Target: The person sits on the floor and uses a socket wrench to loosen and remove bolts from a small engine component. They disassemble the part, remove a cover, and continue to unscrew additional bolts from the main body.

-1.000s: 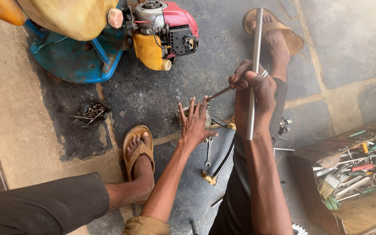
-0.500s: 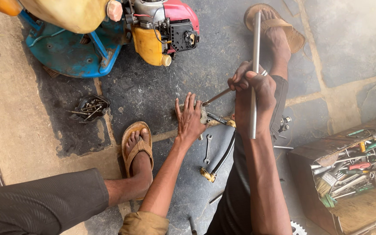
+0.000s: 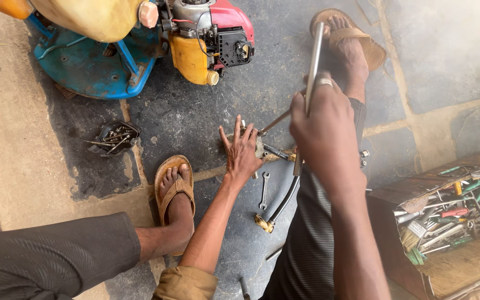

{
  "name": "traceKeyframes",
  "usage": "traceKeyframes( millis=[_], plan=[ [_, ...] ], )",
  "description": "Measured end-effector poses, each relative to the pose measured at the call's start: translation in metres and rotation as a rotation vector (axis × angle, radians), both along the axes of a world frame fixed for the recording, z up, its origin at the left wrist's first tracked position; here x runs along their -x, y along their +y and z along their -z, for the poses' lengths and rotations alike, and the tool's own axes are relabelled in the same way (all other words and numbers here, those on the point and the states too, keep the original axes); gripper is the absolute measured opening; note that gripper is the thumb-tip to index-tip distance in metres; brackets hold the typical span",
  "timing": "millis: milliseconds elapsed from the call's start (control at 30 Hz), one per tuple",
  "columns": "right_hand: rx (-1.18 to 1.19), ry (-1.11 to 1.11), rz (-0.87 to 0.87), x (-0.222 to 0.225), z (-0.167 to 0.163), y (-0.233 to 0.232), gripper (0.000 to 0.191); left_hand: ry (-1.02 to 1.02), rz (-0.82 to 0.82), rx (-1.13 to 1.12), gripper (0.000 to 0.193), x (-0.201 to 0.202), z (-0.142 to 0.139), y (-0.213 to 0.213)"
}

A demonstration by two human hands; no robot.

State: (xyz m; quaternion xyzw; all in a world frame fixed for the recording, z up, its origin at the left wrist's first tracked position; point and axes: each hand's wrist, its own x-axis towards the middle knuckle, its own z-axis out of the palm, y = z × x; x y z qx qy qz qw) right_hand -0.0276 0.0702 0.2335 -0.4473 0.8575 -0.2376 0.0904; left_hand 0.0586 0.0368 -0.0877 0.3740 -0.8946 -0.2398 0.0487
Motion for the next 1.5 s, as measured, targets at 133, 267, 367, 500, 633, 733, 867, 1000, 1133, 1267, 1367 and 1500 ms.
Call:
traceKeyframes(
  millis=[133,267,367,500,633,733,867,1000,1133,1267,1367,1500],
  plan=[
    [-0.226,0.220,0.044,-0.005,-0.002,-0.013,0.036,0.027,-0.031,0.025,0.077,0.002,-0.006,0.001],
    [-0.040,0.533,-0.041,0.011,0.002,-0.026,0.031,0.019,-0.046,0.000,0.072,0.012,-0.008,0.000],
    [-0.029,0.365,0.152,0.022,0.007,-0.025,0.020,0.048,-0.006,0.047,0.074,0.018,-0.002,-0.003],
    [-0.118,0.406,0.198,0.035,0.015,-0.027,0.021,0.064,0.062,0.020,0.071,0.024,0.006,-0.008],
    [-0.245,0.418,0.140,0.060,0.014,-0.026,0.015,0.048,0.086,-0.063,0.080,0.029,0.001,-0.008],
    [-0.097,0.556,-0.055,0.070,0.018,-0.012,0.013,0.037,0.239,-0.110,0.082,0.024,-0.003,-0.019],
    [-0.077,0.541,-0.207,0.067,0.034,0.000,0.014,0.083,0.238,-0.053,0.066,0.009,-0.002,-0.027],
    [0.143,0.643,-0.253,0.057,0.047,-0.007,0.039,0.109,0.260,-0.010,0.072,-0.006,-0.002,-0.026],
    [0.556,0.424,-0.122,0.021,0.063,-0.021,0.043,0.209,0.212,-0.067,0.078,-0.014,-0.009,-0.025],
    [0.824,0.031,-0.202,0.001,0.078,-0.027,0.048,0.214,0.222,-0.124,0.072,-0.017,-0.005,-0.026],
    [0.780,-0.639,-0.247,0.011,0.091,-0.022,0.048,0.148,0.227,0.037,0.075,-0.014,0.004,-0.025],
    [0.765,-1.439,-0.283,0.046,0.107,-0.001,0.050,0.198,0.214,-0.055,0.074,-0.013,0.011,-0.024]
  ],
)
